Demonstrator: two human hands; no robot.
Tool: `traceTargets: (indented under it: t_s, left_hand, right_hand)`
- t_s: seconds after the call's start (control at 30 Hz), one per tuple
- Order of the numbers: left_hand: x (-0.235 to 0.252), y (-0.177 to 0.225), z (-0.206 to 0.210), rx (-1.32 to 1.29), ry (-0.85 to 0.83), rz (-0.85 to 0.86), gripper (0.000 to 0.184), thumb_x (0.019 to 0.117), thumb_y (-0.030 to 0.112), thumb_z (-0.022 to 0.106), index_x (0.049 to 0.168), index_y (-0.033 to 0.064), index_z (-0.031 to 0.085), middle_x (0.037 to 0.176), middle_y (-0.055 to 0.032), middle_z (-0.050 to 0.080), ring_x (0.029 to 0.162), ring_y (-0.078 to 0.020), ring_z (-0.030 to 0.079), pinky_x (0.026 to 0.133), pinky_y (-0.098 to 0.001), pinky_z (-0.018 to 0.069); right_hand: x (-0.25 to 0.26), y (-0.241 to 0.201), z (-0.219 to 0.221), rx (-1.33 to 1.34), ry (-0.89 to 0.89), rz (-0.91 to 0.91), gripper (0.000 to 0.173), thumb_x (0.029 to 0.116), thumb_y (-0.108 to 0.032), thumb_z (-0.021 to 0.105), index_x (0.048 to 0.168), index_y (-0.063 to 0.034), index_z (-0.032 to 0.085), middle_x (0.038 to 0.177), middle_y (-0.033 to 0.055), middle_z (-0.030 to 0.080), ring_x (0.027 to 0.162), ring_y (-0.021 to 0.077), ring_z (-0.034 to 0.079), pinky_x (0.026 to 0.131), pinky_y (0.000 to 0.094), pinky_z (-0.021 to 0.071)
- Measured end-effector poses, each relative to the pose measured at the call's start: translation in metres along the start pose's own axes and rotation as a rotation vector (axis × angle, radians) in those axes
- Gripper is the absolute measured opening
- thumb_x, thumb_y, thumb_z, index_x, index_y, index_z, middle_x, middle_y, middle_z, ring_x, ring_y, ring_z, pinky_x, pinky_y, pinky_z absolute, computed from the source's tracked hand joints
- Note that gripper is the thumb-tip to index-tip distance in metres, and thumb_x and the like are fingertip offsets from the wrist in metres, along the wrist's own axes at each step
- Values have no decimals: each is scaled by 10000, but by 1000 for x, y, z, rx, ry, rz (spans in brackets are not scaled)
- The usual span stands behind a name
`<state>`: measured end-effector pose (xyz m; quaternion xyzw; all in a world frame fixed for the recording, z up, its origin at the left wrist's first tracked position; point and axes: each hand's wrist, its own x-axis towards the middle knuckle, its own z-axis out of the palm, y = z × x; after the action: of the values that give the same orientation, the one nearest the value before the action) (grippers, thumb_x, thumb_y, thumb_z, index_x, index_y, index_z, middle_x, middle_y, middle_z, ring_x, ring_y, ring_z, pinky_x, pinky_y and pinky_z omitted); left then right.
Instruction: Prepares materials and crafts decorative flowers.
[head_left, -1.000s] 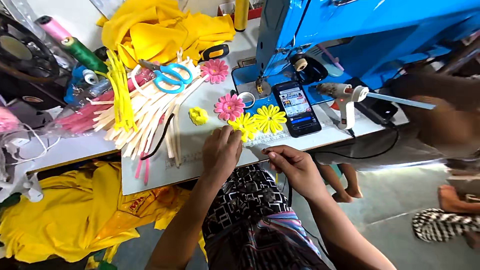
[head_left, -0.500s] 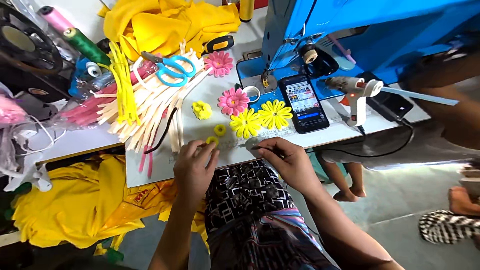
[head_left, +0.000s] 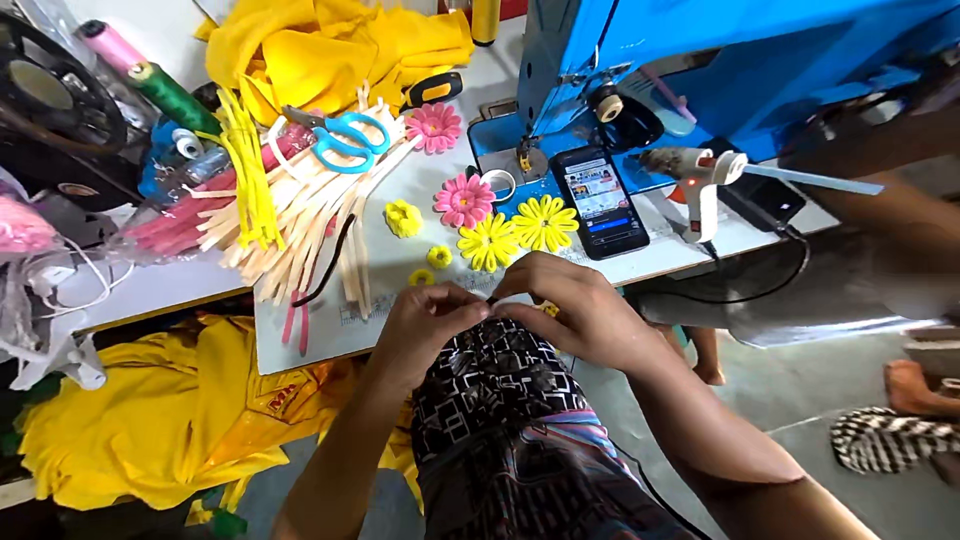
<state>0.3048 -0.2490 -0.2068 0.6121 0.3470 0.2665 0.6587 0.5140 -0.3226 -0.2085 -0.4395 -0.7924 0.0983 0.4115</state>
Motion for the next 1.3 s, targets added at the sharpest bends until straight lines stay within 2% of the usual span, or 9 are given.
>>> traceTargets:
  t_s: [0.13, 0.27, 0.43, 0.57, 0.7, 0.83, 0.97, 1.13, 1.3]
  left_hand:
    - [-7, -3, 19, -219, 189, -1, 161, 890, -5, 662, 810, 113, 736, 768, 43, 678, 692, -23, 592, 669, -190, 498]
    - [-11, -4, 31, -340, 272, 28, 189, 903, -28, 641, 807, 100, 742, 775, 17, 693, 671, -34, 599, 653, -185, 500]
    - [-15, -4, 35, -342, 291, 76, 178, 893, -24, 653, 831, 115, 746, 794, 36, 693, 692, -28, 605, 672, -187, 513]
    - [-19, -6, 34, -288, 270, 131, 158, 889, -7, 669, 845, 119, 753, 826, 41, 704, 727, -27, 620, 692, -190, 525]
    - [-24, -8, 30, -230, 230, 133, 146, 887, 12, 674, 839, 128, 749, 812, 61, 689, 728, -15, 608, 688, -185, 512]
    - [-28, -6, 27, -188, 202, 126, 127, 885, 29, 685, 840, 128, 750, 786, 71, 679, 712, -10, 599, 679, -181, 509]
    - [-27, 0, 5, -9, -19, 130, 66, 903, 114, 706, 875, 124, 765, 871, 67, 711, 808, -12, 645, 766, -205, 549]
    - [-11, 16, -13, 215, -391, 4, 20, 876, 102, 765, 866, 89, 753, 805, 73, 701, 731, 16, 627, 680, -158, 527]
    - [-6, 17, -10, 212, -465, -93, 48, 870, 45, 741, 846, 86, 735, 793, 70, 688, 729, 19, 623, 676, -153, 523]
  right_hand:
    - [-2, -5, 19, -131, 188, -9, 211, 950, -262, 734, 950, -52, 715, 1080, 126, 664, 978, 168, 635, 833, 257, 539]
    - [-3, -7, 27, -120, 299, -4, 132, 929, -171, 738, 925, -40, 740, 1076, 119, 699, 995, 157, 638, 864, 237, 522]
    - [-3, -13, 20, 101, 281, 95, 77, 908, -81, 727, 934, -14, 753, 1016, 65, 729, 961, 76, 648, 826, 183, 527]
    - [-2, -14, 10, 128, 203, 157, 243, 916, -133, 740, 1110, 13, 725, 916, 33, 708, 767, 4, 580, 689, 131, 480]
    - [0, -11, -2, 67, 97, 73, 168, 943, -168, 714, 990, -21, 779, 891, 26, 728, 860, 47, 647, 795, 169, 524]
    - [2, -12, -7, 26, 53, -42, 140, 943, -117, 683, 932, -19, 782, 883, 48, 741, 875, 97, 655, 806, 210, 517]
    - [6, -6, -19, 82, -96, -127, 169, 961, -130, 647, 918, -38, 781, 836, 25, 711, 832, 82, 625, 747, 206, 498]
    - [19, -2, -24, 126, -399, -225, 176, 952, -171, 636, 901, -80, 777, 740, -19, 648, 730, 77, 597, 654, 233, 476]
    - [29, 2, -24, 150, -444, -200, 146, 916, -216, 710, 880, -83, 758, 797, -10, 702, 773, 85, 661, 707, 244, 537]
